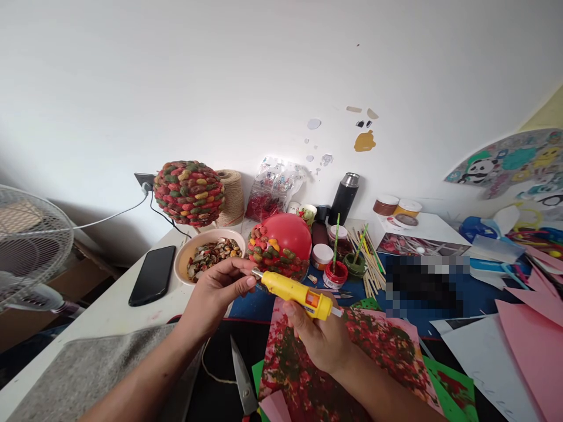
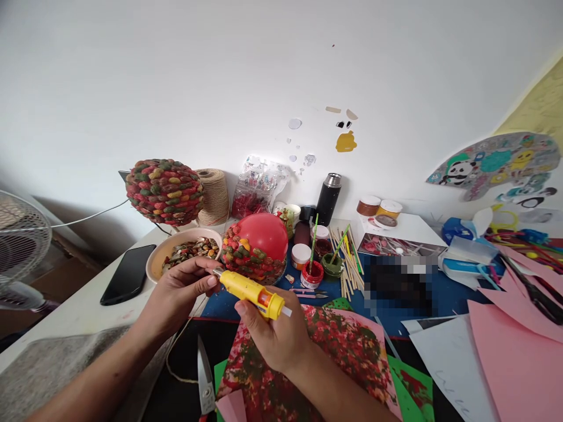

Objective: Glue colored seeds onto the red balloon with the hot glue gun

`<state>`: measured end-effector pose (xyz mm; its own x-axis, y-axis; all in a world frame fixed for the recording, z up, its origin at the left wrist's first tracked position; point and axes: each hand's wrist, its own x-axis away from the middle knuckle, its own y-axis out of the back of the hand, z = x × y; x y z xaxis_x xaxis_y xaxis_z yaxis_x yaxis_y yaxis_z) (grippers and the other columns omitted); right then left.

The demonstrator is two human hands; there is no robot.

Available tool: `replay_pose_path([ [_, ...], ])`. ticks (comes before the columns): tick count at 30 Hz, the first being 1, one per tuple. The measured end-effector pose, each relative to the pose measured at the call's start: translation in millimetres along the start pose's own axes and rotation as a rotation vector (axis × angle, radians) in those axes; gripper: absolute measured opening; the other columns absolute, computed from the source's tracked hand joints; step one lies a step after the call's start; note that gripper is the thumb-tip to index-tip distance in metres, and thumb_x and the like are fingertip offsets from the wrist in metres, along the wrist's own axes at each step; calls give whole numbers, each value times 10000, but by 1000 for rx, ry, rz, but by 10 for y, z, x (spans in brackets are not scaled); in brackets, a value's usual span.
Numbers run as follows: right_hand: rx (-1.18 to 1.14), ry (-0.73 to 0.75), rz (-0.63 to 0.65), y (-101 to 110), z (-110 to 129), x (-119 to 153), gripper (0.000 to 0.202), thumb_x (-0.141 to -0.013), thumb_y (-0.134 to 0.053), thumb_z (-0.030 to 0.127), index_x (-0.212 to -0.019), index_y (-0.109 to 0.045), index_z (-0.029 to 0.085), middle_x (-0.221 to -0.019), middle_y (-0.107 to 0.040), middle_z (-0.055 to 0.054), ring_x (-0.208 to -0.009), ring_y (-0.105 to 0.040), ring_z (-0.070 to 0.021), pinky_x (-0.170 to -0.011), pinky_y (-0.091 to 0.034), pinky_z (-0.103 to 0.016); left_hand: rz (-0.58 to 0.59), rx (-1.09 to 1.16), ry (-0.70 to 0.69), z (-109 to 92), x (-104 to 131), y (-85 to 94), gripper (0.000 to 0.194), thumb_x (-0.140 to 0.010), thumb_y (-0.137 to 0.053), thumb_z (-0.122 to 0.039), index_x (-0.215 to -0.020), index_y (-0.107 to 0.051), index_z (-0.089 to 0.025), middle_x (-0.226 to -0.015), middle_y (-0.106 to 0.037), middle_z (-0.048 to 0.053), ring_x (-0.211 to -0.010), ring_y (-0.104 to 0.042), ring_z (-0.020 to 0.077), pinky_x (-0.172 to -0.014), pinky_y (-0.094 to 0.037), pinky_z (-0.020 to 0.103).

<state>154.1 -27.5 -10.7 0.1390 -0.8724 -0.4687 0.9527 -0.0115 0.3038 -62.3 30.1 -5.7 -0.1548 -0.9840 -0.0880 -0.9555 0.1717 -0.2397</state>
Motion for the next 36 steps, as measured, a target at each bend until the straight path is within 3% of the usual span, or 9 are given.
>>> replay_pose_path([
  [36,53,-46,-15,15,1,-2,625,-1126,-471,678,-675,-549,254,-508,-521,28,-445,-540,-153,-465,-434,-265,-71,-65,-54,-41,14,-33,336,-679,-1052,-441,-856,-885,-209,-839,-833,63,-690,-665,156,-629,-542,236],
])
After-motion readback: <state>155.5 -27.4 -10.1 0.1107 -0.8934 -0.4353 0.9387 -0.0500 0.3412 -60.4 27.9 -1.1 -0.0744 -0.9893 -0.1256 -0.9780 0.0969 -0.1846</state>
